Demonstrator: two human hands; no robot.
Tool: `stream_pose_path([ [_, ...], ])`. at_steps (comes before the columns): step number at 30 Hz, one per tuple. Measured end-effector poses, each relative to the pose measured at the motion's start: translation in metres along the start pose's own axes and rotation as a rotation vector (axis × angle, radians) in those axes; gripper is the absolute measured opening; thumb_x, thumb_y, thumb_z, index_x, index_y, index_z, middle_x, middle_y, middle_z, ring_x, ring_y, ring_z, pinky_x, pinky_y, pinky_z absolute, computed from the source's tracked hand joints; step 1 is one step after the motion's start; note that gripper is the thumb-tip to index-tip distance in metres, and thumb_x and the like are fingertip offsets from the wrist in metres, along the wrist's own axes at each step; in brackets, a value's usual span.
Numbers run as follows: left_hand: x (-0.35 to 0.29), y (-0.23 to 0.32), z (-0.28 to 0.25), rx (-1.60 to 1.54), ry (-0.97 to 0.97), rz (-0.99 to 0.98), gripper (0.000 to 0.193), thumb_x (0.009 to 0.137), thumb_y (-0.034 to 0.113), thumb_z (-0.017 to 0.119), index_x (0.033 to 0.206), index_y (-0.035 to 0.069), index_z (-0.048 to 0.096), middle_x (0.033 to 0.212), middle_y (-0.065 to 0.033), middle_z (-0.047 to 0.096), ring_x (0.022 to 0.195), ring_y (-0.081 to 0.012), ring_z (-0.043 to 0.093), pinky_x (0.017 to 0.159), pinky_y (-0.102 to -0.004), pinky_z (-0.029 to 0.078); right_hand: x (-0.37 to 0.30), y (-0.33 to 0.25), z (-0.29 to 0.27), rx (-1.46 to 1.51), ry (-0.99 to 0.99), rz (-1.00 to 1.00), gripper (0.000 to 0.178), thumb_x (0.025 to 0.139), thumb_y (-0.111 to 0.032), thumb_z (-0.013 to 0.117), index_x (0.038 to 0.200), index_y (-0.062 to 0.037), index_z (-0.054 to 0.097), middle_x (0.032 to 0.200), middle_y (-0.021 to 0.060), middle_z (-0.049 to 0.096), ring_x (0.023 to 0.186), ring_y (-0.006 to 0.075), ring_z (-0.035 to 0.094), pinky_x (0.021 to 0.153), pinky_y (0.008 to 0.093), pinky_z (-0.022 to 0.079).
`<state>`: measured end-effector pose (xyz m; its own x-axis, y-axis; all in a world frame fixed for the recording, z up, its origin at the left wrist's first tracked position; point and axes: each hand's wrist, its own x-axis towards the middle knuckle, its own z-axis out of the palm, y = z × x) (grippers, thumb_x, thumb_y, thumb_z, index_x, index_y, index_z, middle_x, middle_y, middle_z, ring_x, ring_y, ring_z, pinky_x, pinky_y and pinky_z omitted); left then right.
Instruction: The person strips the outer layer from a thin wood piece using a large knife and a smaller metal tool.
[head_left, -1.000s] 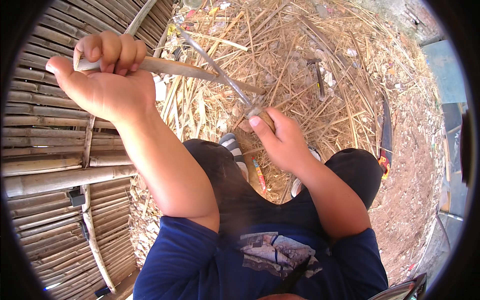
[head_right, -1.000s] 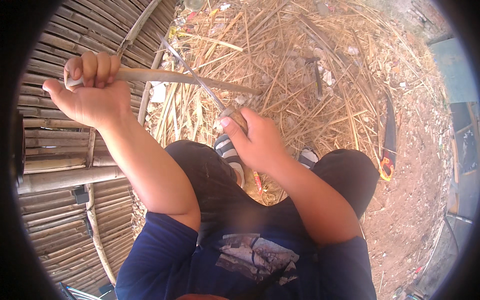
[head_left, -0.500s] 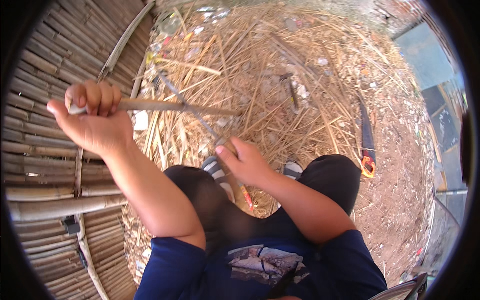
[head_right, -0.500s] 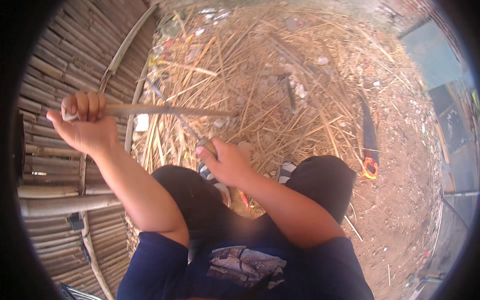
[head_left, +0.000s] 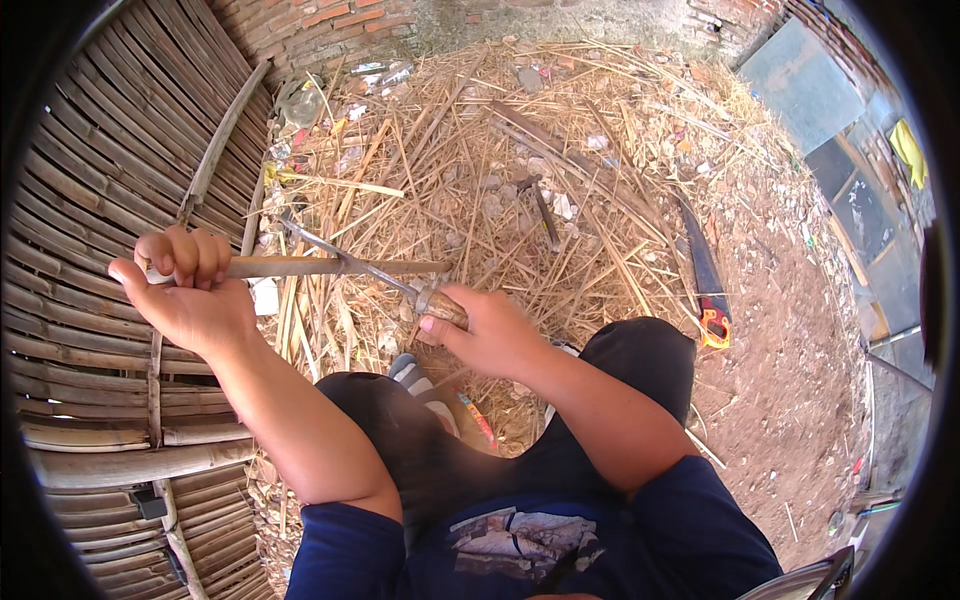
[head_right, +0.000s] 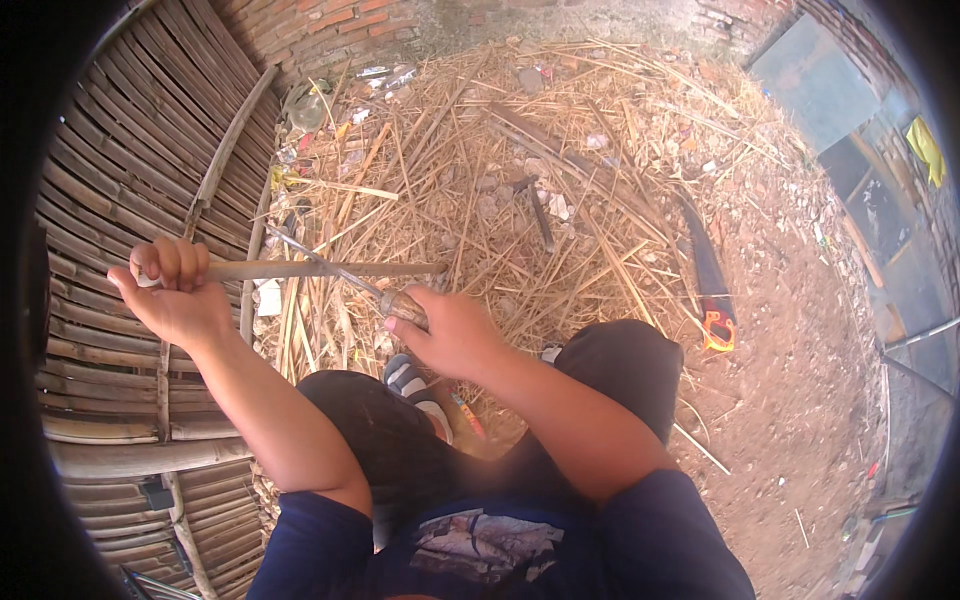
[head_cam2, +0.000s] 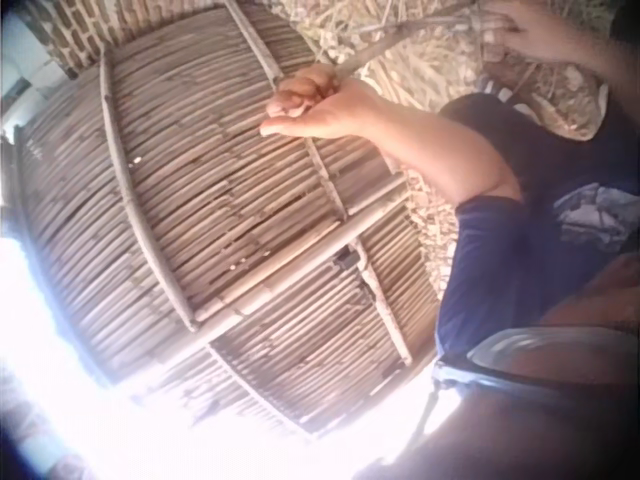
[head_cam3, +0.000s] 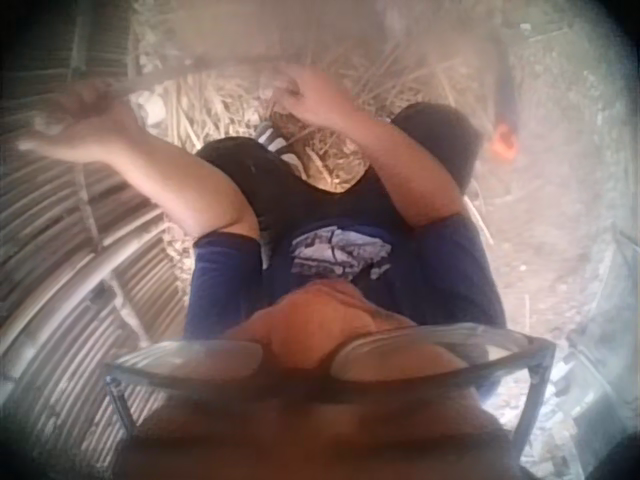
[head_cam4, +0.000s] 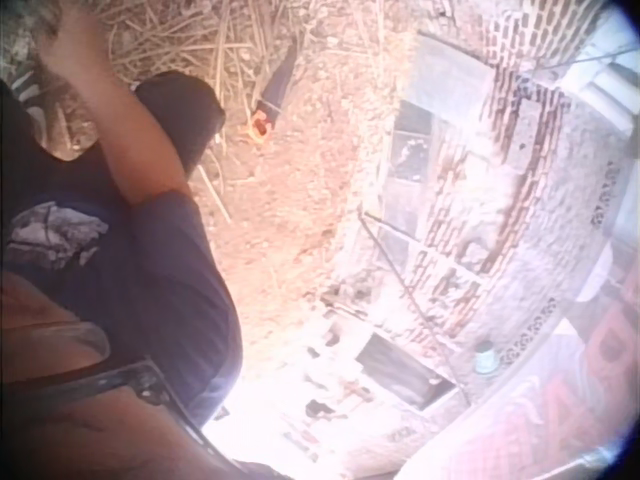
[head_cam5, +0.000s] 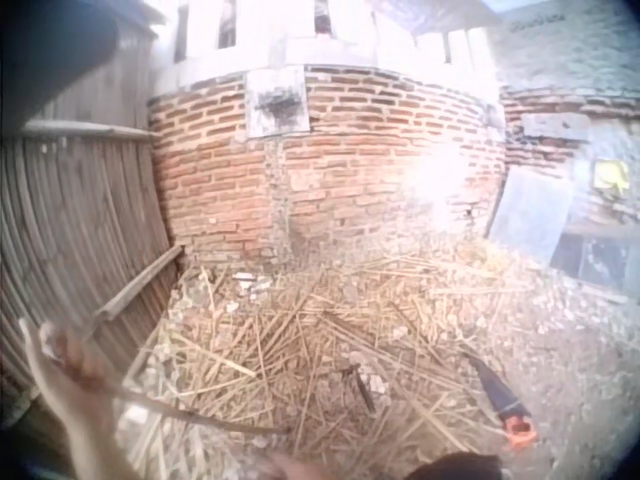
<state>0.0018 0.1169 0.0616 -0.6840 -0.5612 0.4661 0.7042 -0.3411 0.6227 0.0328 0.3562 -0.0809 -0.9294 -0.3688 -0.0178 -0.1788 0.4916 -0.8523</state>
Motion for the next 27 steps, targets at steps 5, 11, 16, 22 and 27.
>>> stream_pose_path([
  [5, 0.001, -0.002, -0.005, -0.009, -0.086, -0.007, 0.053, 0.096, 0.060, 0.056, 0.072, 0.015, 0.043, 0.062, 0.0039, 0.028, 0.051, -0.0089, 0.020, 0.051, -0.0271, 0.017, -0.013, -0.021, 0.003, 0.215, 0.206, -0.274, 0.048, 0.094, -0.038, 0.066, 0.116, 0.0037, 0.058, 0.077, 0.0220, 0.067, 0.072, 0.0399, 0.068, 0.067, 0.0454, 0.052],
  [11, -0.002, -0.004, 0.006, 0.029, -0.013, 0.039, 0.052, 0.094, 0.059, 0.058, 0.071, 0.016, 0.041, 0.061, 0.0039, 0.025, 0.052, -0.0092, 0.019, 0.051, -0.0272, 0.016, -0.005, 0.006, 0.046, 0.025, 0.019, 0.003, 0.045, 0.094, -0.035, 0.065, 0.116, 0.0032, 0.053, 0.071, 0.0197, 0.064, 0.066, 0.0382, 0.067, 0.061, 0.0458, 0.050],
  [16, 0.008, -0.001, -0.010, 0.064, -0.008, 0.054, 0.056, 0.094, 0.062, 0.058, 0.069, 0.016, 0.038, 0.058, 0.0044, 0.026, 0.050, -0.0088, 0.019, 0.050, -0.0268, 0.017, 0.003, 0.008, 0.049, 0.066, 0.121, -0.095, 0.040, 0.094, -0.037, 0.064, 0.097, 0.0009, 0.053, 0.065, 0.0202, 0.062, 0.061, 0.0418, 0.063, 0.056, 0.0493, 0.047],
  [22, 0.002, -0.002, -0.005, 0.053, -0.086, 0.031, 0.057, 0.097, 0.061, 0.053, 0.068, 0.015, 0.035, 0.055, 0.0043, 0.023, 0.051, -0.0090, 0.017, 0.050, -0.0272, 0.017, -0.007, -0.014, 0.030, 0.324, 0.312, -0.231, 0.042, 0.093, -0.037, 0.065, 0.107, 0.0012, 0.056, 0.069, 0.0210, 0.064, 0.064, 0.0419, 0.065, 0.058, 0.0498, 0.049],
  [27, 0.001, -0.004, 0.000, 0.052, -0.071, 0.039, 0.054, 0.094, 0.059, 0.059, 0.068, 0.016, 0.039, 0.058, 0.0045, 0.024, 0.051, -0.0092, 0.018, 0.051, -0.0283, 0.016, 0.001, 0.021, 0.061, 0.054, 0.156, -0.060, 0.048, 0.093, -0.039, 0.064, 0.114, 0.0032, 0.056, 0.069, 0.0217, 0.064, 0.066, 0.0416, 0.065, 0.060, 0.0492, 0.050],
])
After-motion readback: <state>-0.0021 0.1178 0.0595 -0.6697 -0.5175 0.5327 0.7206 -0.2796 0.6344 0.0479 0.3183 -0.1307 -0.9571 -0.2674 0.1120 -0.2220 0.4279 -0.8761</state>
